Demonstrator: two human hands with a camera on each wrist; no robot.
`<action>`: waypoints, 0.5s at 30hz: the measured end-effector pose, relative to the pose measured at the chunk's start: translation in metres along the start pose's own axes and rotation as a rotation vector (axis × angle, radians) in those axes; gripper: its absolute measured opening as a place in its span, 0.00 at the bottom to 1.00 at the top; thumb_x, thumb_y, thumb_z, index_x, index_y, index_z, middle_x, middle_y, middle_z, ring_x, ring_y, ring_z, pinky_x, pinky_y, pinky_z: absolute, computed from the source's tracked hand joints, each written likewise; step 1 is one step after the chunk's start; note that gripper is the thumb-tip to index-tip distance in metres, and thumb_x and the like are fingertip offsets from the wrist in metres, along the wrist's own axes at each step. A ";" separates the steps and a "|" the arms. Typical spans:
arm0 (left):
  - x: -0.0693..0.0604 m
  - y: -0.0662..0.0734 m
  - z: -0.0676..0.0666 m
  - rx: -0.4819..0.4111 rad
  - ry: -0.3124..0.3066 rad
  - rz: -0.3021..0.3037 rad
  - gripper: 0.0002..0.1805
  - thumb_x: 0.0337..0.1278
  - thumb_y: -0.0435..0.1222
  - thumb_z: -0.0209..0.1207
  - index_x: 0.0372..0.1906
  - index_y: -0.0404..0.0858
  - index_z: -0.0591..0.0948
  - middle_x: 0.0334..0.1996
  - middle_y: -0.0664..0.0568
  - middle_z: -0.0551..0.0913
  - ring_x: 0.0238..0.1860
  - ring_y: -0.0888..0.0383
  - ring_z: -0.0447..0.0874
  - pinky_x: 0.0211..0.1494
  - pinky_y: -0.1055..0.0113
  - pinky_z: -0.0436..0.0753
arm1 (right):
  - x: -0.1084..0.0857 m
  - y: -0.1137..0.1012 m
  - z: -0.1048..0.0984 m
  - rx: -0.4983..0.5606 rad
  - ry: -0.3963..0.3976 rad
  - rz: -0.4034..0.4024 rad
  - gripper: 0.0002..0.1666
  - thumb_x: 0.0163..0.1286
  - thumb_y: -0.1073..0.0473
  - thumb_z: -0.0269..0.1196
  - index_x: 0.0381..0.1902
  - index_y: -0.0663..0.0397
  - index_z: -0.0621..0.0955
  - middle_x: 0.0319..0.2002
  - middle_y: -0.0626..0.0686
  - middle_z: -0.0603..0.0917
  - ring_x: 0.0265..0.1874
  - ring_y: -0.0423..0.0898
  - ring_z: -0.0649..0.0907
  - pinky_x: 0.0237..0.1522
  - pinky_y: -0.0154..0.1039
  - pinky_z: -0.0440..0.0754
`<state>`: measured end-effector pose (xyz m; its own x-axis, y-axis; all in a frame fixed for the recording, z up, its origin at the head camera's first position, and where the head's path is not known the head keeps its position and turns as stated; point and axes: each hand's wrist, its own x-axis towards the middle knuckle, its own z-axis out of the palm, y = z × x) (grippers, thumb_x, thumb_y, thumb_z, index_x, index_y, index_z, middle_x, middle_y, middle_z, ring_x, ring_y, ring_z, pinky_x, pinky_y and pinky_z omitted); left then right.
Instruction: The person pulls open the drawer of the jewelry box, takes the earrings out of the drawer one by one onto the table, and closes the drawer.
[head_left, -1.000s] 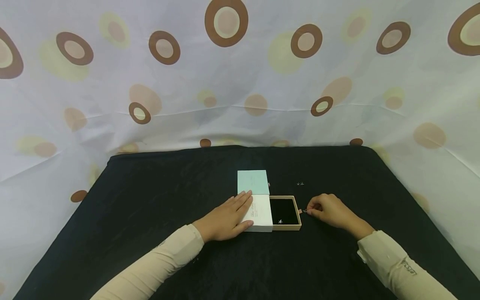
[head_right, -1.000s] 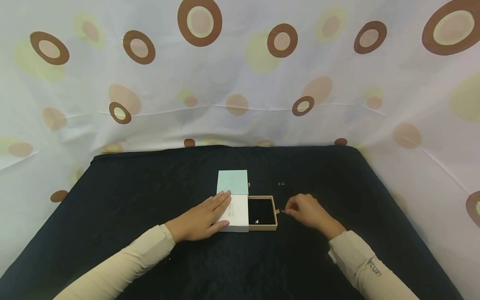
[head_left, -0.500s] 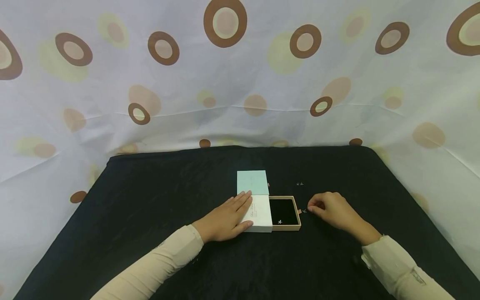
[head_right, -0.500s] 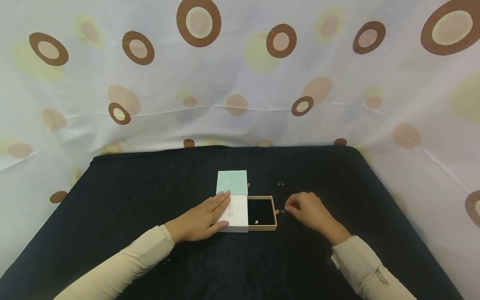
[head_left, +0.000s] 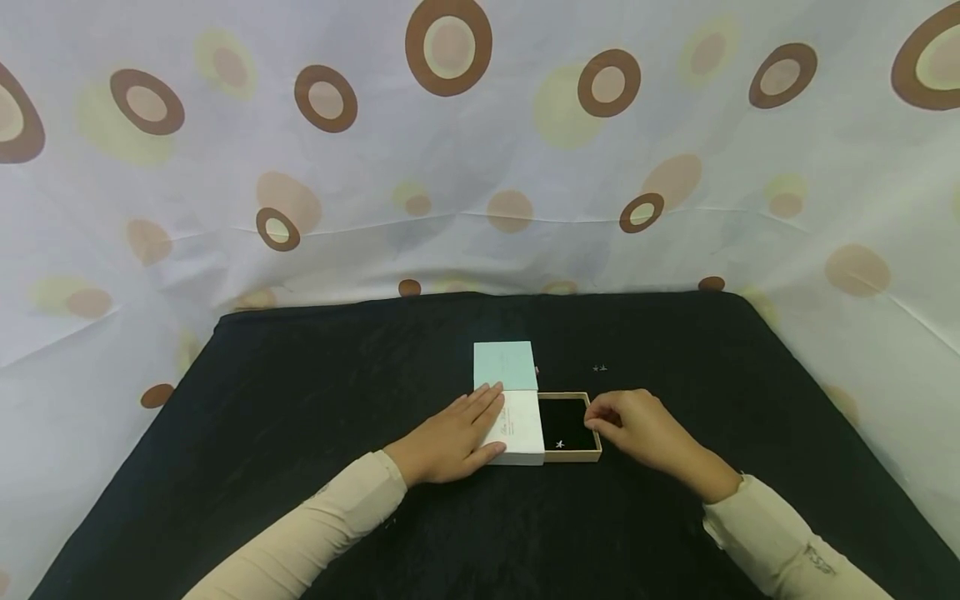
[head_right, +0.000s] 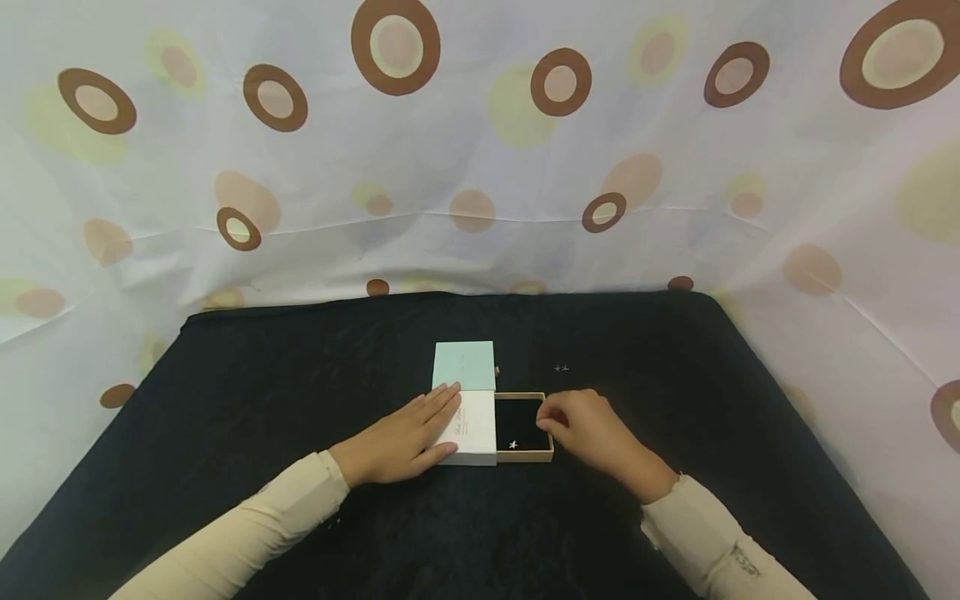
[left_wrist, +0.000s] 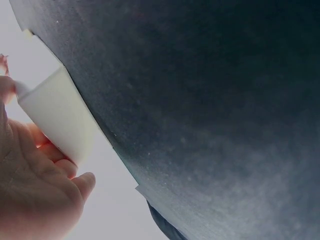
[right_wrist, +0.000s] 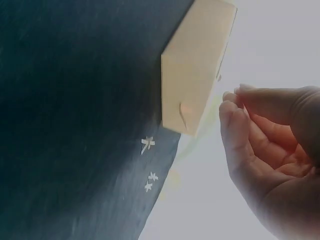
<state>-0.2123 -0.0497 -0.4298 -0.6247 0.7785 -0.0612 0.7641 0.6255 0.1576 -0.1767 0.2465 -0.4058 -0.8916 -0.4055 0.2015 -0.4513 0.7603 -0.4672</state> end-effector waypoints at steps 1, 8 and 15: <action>0.000 0.000 0.000 -0.001 0.000 0.000 0.40 0.72 0.56 0.38 0.76 0.36 0.48 0.77 0.49 0.43 0.77 0.54 0.40 0.76 0.58 0.50 | 0.001 -0.001 0.001 0.008 -0.008 -0.012 0.02 0.64 0.62 0.65 0.31 0.54 0.84 0.26 0.42 0.83 0.23 0.32 0.77 0.26 0.31 0.76; -0.001 0.000 -0.001 -0.003 -0.004 -0.003 0.39 0.72 0.56 0.37 0.76 0.36 0.48 0.77 0.49 0.43 0.77 0.54 0.40 0.76 0.57 0.50 | 0.010 -0.008 0.012 0.044 -0.087 -0.049 0.02 0.64 0.62 0.65 0.33 0.54 0.85 0.27 0.44 0.84 0.23 0.31 0.78 0.25 0.30 0.77; -0.001 0.000 -0.001 -0.007 -0.001 -0.005 0.39 0.72 0.56 0.38 0.76 0.36 0.48 0.77 0.49 0.43 0.77 0.53 0.40 0.76 0.57 0.50 | 0.016 -0.009 0.019 0.007 -0.145 -0.077 0.02 0.64 0.63 0.65 0.33 0.54 0.85 0.28 0.42 0.84 0.25 0.31 0.79 0.27 0.30 0.78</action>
<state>-0.2119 -0.0499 -0.4283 -0.6283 0.7754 -0.0635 0.7598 0.6290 0.1645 -0.1867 0.2237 -0.4144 -0.8397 -0.5317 0.1104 -0.5171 0.7207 -0.4617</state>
